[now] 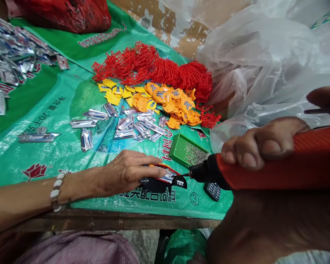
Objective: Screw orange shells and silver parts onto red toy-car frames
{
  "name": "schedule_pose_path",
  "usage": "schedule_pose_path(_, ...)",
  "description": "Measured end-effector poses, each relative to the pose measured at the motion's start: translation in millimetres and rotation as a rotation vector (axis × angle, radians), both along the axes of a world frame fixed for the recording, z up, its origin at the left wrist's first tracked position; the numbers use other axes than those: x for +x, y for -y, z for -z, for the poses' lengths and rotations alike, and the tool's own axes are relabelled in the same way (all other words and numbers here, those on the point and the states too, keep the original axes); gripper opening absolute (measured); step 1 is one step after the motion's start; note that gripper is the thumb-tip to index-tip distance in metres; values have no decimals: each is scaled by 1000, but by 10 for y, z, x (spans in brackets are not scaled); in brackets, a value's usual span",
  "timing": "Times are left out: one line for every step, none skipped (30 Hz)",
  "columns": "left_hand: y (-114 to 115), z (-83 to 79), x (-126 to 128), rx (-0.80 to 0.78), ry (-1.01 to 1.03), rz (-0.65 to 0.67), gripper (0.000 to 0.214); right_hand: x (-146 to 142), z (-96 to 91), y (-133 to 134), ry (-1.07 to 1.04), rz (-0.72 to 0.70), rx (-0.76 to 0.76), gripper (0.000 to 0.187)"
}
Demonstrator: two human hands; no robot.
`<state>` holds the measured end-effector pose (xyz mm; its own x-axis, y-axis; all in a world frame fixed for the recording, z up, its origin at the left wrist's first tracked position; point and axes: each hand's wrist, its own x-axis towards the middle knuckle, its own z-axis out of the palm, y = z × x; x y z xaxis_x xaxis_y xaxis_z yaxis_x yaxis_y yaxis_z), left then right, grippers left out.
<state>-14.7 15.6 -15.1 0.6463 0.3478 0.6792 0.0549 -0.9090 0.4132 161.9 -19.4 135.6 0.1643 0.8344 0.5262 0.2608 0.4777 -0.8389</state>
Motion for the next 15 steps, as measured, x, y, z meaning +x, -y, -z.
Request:
schedule_pose_path(1,-4,-2,-2,-2,3,60,9,14,2,-23,-12,3,30)
schedule_pose_path(1,-11,-5,-4,-1,4,60,25,28,7,-38,-24,7,28)
schedule_pose_path(1,-20,-9,-6,-1,7,59,45,41,14,-44,-34,5,26)
schedule_pose_path(0,-33,-13,-10,-6,10,59,66,52,21,-48,-50,-15,24)
schedule_pose_path(-1,-47,-17,-13,-12,15,57,86,60,29,-55,-65,-43,23)
schedule_pose_path(-4,-61,-21,-16,-20,20,56,102,64,34,-63,-75,-69,22)
schedule_pose_path(-7,-76,-24,-18,-27,25,55,110,63,38,-68,-83,-77,22)
schedule_pose_path(-10,-88,-26,-20,-32,28,54,111,60,39,-66,-84,-60,21)
schedule_pose_path(-13,-99,-28,-22,-36,29,55,103,53,38,-55,-86,-32,19)
schedule_pose_path(-16,-106,-28,-23,-37,26,56,89,44,35,-48,-84,0,18)
schedule_pose_path(-18,-110,-27,-21,-37,24,57,70,34,32,-48,-82,22,18)
schedule_pose_path(-18,-110,-25,-21,-36,25,58,50,24,29,-51,-91,29,20)
schedule_pose_path(-18,-107,-22,-21,-32,29,59,32,13,27,-56,-100,22,22)
schedule_pose_path(-17,-101,-18,-23,-26,33,59,17,4,26,-53,-98,-3,24)
schedule_pose_path(-15,-93,-13,-23,-15,34,58,7,-3,25,-35,-95,-17,25)
